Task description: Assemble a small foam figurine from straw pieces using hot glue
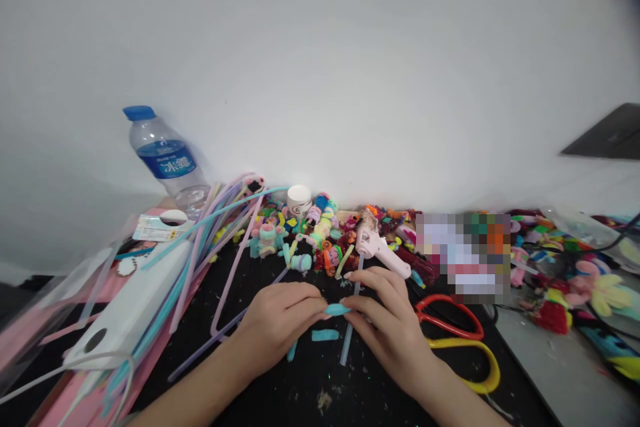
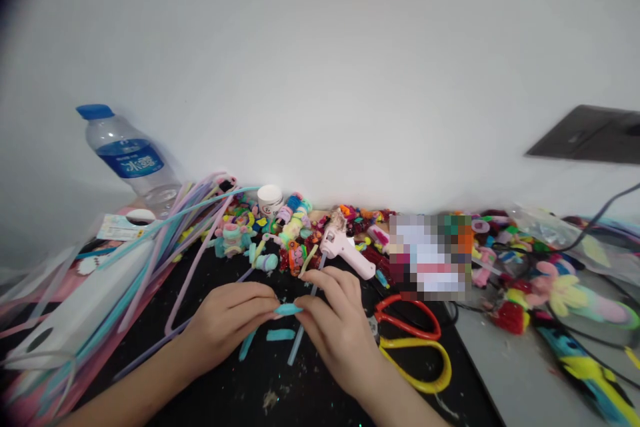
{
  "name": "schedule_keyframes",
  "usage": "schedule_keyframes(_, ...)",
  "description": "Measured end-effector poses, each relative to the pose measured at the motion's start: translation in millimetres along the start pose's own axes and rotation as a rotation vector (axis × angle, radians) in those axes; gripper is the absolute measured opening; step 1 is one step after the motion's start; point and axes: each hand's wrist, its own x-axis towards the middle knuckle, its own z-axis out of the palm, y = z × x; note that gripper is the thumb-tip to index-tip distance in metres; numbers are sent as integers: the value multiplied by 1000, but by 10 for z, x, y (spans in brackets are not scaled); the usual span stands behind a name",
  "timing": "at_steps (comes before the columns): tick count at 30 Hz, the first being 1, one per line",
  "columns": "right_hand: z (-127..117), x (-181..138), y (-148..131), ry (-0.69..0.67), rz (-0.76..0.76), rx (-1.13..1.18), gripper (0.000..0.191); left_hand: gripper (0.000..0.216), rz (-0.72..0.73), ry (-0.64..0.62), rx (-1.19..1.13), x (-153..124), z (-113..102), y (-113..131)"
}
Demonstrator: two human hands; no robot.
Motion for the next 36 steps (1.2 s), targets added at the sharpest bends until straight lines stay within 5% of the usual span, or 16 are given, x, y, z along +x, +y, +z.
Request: schedule_keyframes(36, 7, 11, -20, 35, 24, -7, 10, 12, -69, -14, -47, -24, 48, 18)
